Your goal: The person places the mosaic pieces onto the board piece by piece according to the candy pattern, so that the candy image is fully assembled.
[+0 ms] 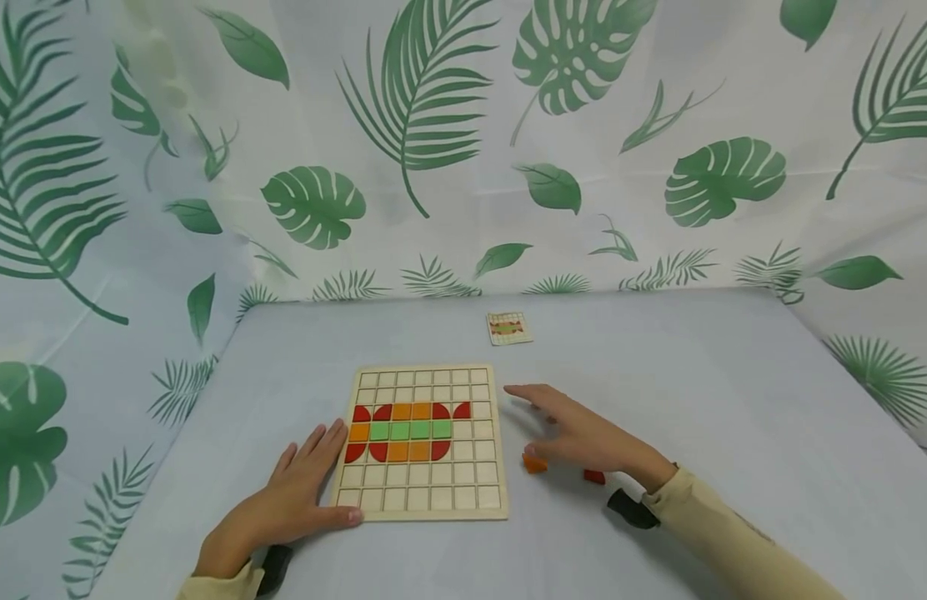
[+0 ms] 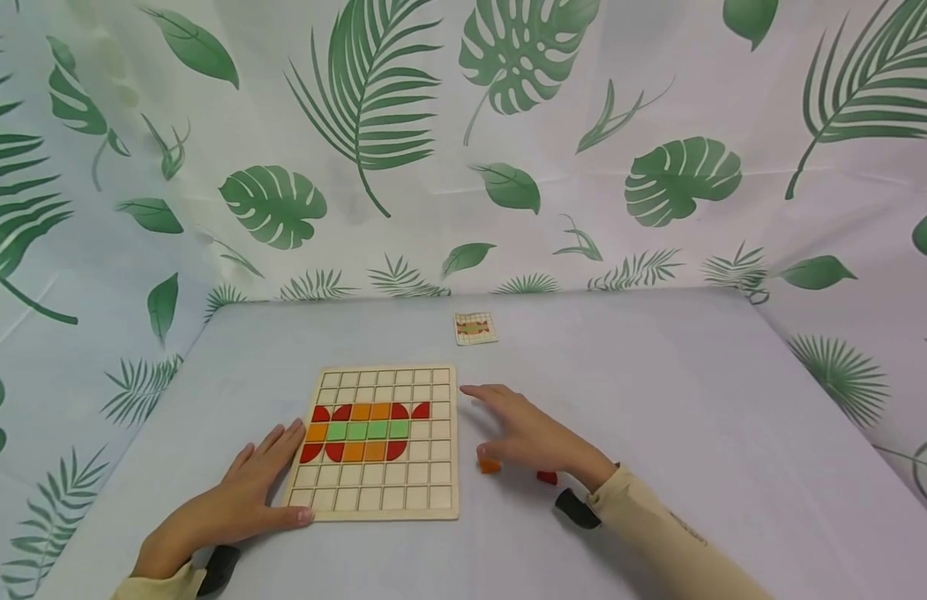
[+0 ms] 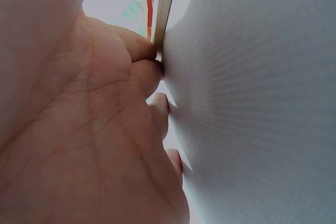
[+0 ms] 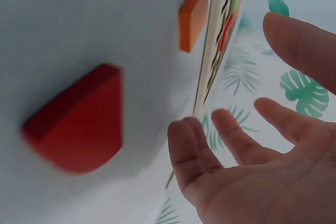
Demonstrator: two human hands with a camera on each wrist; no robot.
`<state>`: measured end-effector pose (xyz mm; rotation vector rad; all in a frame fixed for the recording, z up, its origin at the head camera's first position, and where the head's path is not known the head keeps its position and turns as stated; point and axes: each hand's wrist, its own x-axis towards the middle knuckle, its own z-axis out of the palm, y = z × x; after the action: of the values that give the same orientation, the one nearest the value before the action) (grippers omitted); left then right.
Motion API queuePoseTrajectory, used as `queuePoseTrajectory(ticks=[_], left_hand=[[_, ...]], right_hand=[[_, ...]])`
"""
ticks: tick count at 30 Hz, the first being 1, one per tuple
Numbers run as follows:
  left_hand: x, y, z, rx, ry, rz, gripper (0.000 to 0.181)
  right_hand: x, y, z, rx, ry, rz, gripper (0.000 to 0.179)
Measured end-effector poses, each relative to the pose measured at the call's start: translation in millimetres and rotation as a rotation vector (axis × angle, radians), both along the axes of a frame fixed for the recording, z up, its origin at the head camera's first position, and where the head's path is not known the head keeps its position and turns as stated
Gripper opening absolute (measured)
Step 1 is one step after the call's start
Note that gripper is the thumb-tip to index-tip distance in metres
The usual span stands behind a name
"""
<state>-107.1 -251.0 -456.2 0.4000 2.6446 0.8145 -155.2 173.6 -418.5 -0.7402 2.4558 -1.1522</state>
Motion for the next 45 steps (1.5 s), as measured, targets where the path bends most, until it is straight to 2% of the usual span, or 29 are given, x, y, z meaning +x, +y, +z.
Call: queuePoseTrajectory(ticks=[8, 9, 15, 16, 19, 24, 30, 34, 37, 45], left_hand=[[-1.1, -3.1, -5.5, 0.002, 0.026, -0.002, 0.131], [-1.2, -3.2, -5.7, 0.004, 0.027, 0.000, 0.131], [-0.9, -0.6, -2.3, 0.000, 0.009, -0.003, 0.129], [-0.7, -0.1, -1.0, 0.004, 0.004, -0.004, 0.128], [-1.1, 0.8, 1.7, 0.010, -0.002, -0.010, 0.127], [-0.8, 2.7, 4.3, -0.021, -0.015, -0.003, 0.127], [0.3, 4.0, 7.4, -0.030, -0.028, -0.003, 0.126], [0.3, 4.3, 9.2, -0.030, -0.039, 0.001, 0.126], [0.1, 4.5, 10.4, -0.039, -0.050, 0.010, 0.127], [1.3, 4.1, 9.4, -0.022, -0.044, 0.000, 0.126]], right_hand=[[2.9, 13.5, -5.4, 0.035, 0.062, 0.050, 0.059], [0.7, 16.5, -12.3, 0.032, 0.095, 0.074, 0.055], [4.3, 18.6, -23.3, 0.036, 0.189, 0.132, 0.036], [7.2, 15.9, -19.0, 0.049, 0.168, 0.117, 0.034], [7.8, 14.1, -19.9, 0.088, 0.145, 0.102, 0.027], [7.5, 8.7, -14.6, 0.128, 0.117, 0.096, 0.025], [2.2, 4.3, -12.4, 0.115, 0.109, 0.103, 0.028], [-1.3, 4.6, -10.9, 0.095, 0.085, 0.084, 0.022], [-4.4, 4.5, -11.6, 0.077, 0.097, 0.068, 0.017], [-10.0, -5.0, -14.2, 0.053, 0.106, 0.008, 0.027]])
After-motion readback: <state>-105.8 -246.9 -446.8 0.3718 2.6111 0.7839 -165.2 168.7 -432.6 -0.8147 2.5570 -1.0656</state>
